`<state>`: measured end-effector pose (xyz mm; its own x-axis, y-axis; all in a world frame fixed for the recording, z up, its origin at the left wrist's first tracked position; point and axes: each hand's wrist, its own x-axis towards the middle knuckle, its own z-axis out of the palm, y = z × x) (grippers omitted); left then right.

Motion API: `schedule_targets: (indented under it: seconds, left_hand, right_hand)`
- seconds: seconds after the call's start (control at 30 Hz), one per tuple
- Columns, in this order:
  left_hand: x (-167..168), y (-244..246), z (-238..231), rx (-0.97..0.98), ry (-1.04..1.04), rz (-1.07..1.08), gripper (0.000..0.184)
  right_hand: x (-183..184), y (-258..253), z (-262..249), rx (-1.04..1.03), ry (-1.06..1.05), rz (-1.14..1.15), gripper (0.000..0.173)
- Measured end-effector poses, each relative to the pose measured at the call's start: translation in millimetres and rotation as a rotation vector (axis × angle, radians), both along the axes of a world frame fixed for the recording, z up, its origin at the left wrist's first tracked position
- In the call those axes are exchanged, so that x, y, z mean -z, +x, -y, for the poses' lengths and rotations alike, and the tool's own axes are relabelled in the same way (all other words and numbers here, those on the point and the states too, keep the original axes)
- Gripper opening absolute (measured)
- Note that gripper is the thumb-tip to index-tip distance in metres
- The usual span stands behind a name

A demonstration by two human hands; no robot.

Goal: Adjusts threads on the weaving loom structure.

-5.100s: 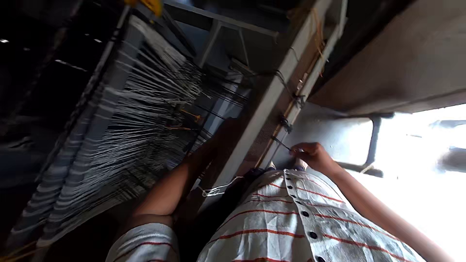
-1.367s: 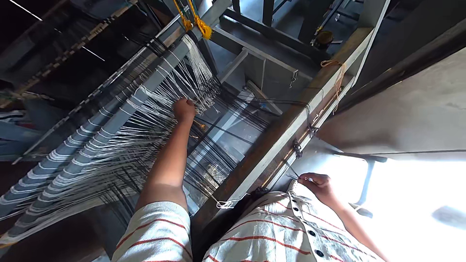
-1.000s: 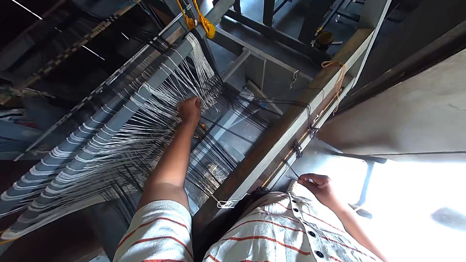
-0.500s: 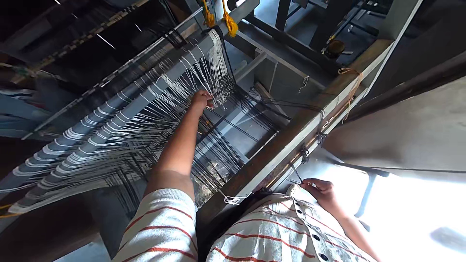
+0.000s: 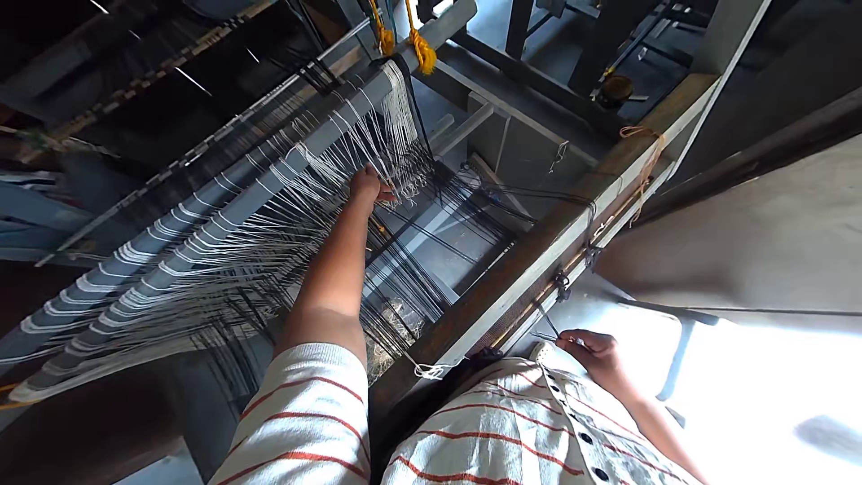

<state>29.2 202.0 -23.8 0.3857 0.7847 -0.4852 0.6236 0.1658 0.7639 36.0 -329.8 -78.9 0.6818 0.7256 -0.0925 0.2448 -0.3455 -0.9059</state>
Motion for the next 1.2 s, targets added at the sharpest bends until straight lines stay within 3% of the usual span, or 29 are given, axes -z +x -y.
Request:
schedule_targets:
  seconds: [0.13,0.3,0.47,0.7,1.2]
  left_hand:
    - [3,2,-2,0.038,0.048,-0.081,0.058]
    - [12,0,-7,0.077,0.063,-0.093,0.037]
    - [11,-1,-3,0.078,0.067,-0.077,0.038]
    - [9,-7,1,0.111,0.037,0.032,0.043]
    - [13,-17,1,0.118,0.083,0.257,0.031]
  right_hand:
    - [-1,0,0,0.006,-0.015,-0.014,0.019]
    - [-1,-1,-1,0.000,-0.015,-0.028,0.019]
    - [0,0,-2,-0.001,-0.011,-0.023,0.019]
    - [-1,-1,-4,-0.008,-0.035,-0.030,0.019]
    - [-3,0,-4,0.005,-0.024,-0.063,0.018]
